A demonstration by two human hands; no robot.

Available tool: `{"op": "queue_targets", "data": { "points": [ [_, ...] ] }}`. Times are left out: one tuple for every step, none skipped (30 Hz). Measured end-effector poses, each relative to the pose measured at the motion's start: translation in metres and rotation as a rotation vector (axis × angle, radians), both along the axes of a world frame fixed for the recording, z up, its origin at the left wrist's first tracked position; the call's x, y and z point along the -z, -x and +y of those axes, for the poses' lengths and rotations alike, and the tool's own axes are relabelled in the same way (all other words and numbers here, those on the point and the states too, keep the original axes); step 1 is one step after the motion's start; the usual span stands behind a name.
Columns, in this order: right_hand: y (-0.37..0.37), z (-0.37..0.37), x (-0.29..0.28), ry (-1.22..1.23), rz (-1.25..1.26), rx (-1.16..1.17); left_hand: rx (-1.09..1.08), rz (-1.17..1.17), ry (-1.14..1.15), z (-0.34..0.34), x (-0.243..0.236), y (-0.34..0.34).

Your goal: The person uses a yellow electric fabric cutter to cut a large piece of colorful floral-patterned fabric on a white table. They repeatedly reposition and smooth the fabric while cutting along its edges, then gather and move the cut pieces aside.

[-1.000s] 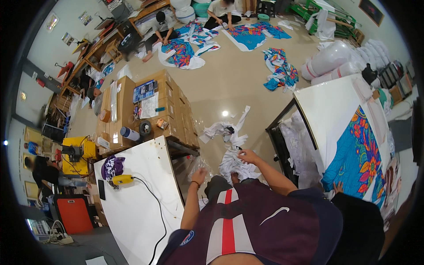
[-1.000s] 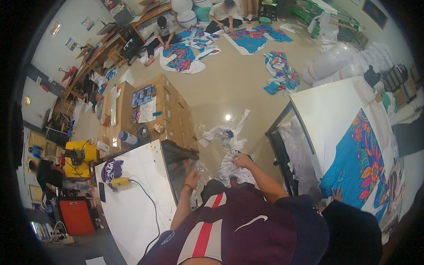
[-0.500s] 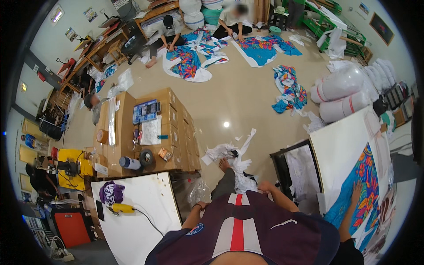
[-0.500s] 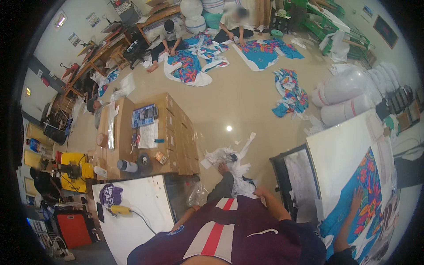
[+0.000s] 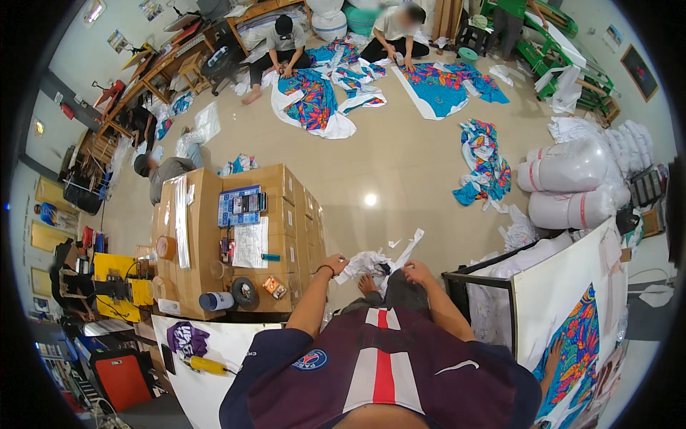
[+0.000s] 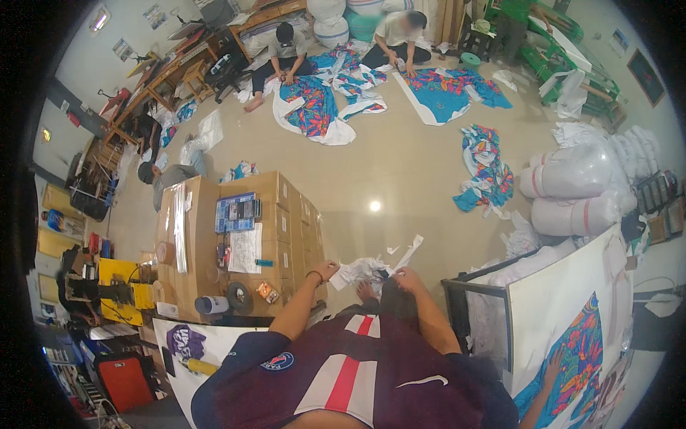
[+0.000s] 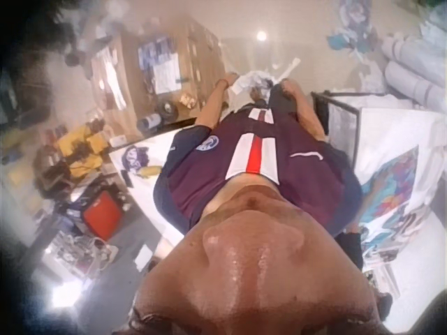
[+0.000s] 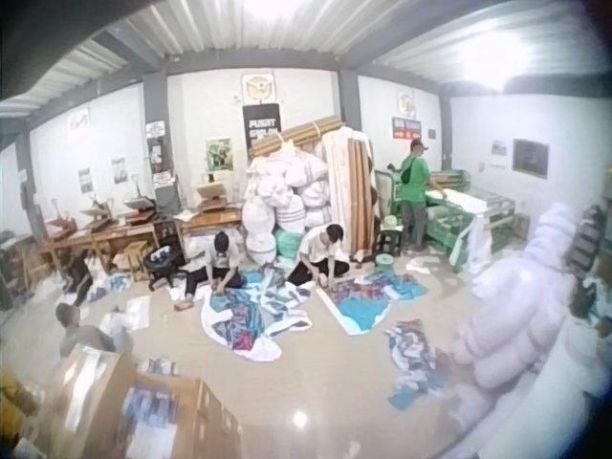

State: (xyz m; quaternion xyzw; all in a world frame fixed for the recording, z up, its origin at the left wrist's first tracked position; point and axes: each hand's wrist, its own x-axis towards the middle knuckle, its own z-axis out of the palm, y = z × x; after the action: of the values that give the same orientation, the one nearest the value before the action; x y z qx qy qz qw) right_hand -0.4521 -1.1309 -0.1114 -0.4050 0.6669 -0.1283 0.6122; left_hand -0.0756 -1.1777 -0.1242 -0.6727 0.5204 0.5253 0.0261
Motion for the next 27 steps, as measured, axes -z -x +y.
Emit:
{"op": "queue_targets", "data": {
  "points": [
    [0.001,-0.012,0.0,0.004,-0.03,0.084,0.035,-0.008,0.027,-0.01,-0.001,0.002],
    [0.001,-0.022,0.0,0.008,-0.06,0.166,0.068,-0.018,0.055,-0.018,-0.002,0.003],
    [0.003,-0.03,0.0,0.021,-0.053,0.219,0.098,-0.028,0.082,-0.026,-0.004,0.004],
    [0.014,-0.033,0.014,0.035,-0.045,0.279,0.117,-0.03,0.055,-0.03,-0.004,0.006],
    [0.023,-0.036,0.027,0.05,-0.041,0.335,0.132,-0.036,0.03,-0.028,0.0,0.005],
    [0.029,-0.039,0.031,0.029,0.005,0.385,0.134,-0.043,0.003,-0.023,0.006,0.001],
    [0.041,-0.04,0.035,0.006,0.067,0.451,0.174,-0.049,0.004,-0.022,0.002,0.005],
    [0.058,-0.041,0.042,-0.037,0.168,0.431,0.219,-0.051,0.004,-0.02,-0.002,0.009],
    [0.066,-0.043,0.048,-0.083,0.25,0.375,0.265,-0.089,-0.024,-0.004,0.012,-0.002],
    [0.074,-0.044,0.052,-0.192,0.24,0.302,0.321,-0.132,-0.052,0.009,0.033,-0.017],
    [0.082,-0.049,0.056,-0.292,0.236,0.232,0.342,-0.153,-0.122,0.019,0.048,-0.026],
    [0.089,-0.058,0.06,-0.382,0.267,0.202,0.31,-0.159,-0.217,0.023,0.054,-0.034],
    [0.096,-0.063,0.063,-0.48,0.296,0.175,0.263,-0.165,-0.304,0.022,0.053,-0.04],
    [0.109,-0.07,0.075,-0.44,0.309,0.002,0.209,-0.164,-0.37,0.022,0.051,-0.043],
    [0.122,-0.071,0.097,-0.409,0.314,-0.162,0.173,-0.166,-0.421,0.016,0.042,-0.044],
    [0.131,-0.081,0.118,-0.378,0.315,-0.336,0.133,-0.17,-0.461,0.009,0.033,-0.046],
    [0.135,-0.097,0.137,-0.329,0.317,-0.364,0.111,-0.182,-0.477,-0.008,0.021,-0.047],
    [0.14,-0.117,0.155,-0.273,0.327,-0.42,0.066,-0.183,-0.475,-0.018,0.012,-0.044],
    [0.15,-0.139,0.162,-0.21,0.347,-0.476,0.02,-0.179,-0.433,-0.034,0.01,-0.037],
    [0.158,-0.179,0.156,-0.1,0.401,-0.87,-0.022,-0.175,-0.367,-0.063,0.007,-0.029],
    [0.162,-0.226,0.145,0.013,0.438,-1.251,-0.054,-0.183,-0.297,-0.101,-0.002,-0.018],
    [0.162,-0.266,0.124,-0.143,0.303,-0.839,-0.125,-0.174,-0.211,-0.138,-0.013,-0.005],
    [0.165,-0.302,0.107,-0.296,0.172,-0.41,-0.188,-0.145,-0.138,-0.184,-0.028,0.014],
    [0.18,-0.334,0.118,-0.079,0.245,-0.643,-0.241,-0.109,-0.073,-0.222,-0.038,0.031],
    [0.169,-0.376,0.117,-0.021,0.275,-0.71,-0.282,-0.059,0.013,-0.24,-0.024,0.022],
    [0.185,-0.421,0.113,0.032,0.365,-0.726,-0.348,0.045,0.058,-0.282,-0.028,0.041],
    [0.18,-0.47,0.091,-0.101,0.433,-0.57,-0.431,0.132,0.097,-0.316,-0.041,0.06]
  ]
}}
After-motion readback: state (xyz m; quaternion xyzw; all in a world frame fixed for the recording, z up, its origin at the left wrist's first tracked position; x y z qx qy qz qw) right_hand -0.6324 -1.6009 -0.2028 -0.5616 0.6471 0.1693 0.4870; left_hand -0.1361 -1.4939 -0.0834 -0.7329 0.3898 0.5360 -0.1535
